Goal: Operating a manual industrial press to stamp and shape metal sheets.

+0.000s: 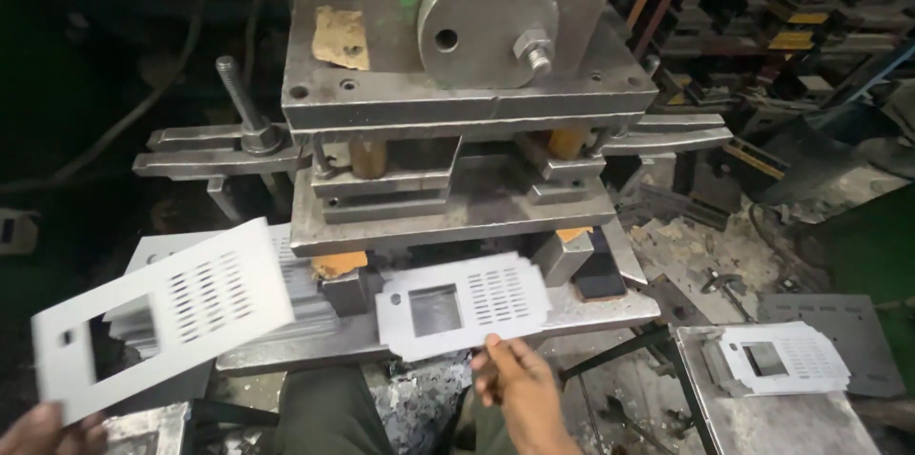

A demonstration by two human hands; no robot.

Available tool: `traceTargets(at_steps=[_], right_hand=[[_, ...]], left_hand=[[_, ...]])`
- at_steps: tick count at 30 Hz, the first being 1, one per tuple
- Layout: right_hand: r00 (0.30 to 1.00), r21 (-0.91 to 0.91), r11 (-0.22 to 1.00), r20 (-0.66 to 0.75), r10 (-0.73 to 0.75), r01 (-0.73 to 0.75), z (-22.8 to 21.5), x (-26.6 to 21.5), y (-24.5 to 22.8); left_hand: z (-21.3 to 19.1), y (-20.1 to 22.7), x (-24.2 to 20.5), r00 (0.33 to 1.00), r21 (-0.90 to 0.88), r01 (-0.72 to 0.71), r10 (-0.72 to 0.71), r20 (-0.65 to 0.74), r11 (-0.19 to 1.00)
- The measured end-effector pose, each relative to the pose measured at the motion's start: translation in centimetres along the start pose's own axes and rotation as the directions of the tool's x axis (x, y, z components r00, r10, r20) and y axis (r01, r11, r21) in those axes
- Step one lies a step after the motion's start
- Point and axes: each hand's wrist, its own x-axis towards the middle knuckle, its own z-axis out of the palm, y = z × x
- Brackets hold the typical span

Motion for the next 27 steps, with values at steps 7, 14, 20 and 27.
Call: traceTargets(at_steps=[7, 14, 20, 27], right_hand=[[0.986, -0.362, 0.932, 0.155, 0.058, 0.002, -1.2, 0.9, 3.5], [0.939, -0.090, 0.966, 0.275, -0.209, 0.241, 8.3, -4.7, -8.6], [0.953, -0.126, 0.960, 0.211, -0.219, 0.249, 12.3, 4.2, -14.8], [0.974, -0.305, 0.934, 0.180, -0.135, 0.186, 14.3, 7.1, -19.0]], left_hand=[[33.9, 10.4, -20.5, 0.989, 0.229, -0.115, 0.132, -0.061, 0.966], [50.0, 14.8, -25.4, 0.921, -0.162, -0.233, 0.271, 0.280, 0.959], [51.5, 16.2, -26.3, 0.912, -0.483, -0.073, 0.255, 0.322, 0.872], [45.0, 13.3, -25.2, 0.958, -0.194, 0.067, -0.009, 0.285, 0.979]])
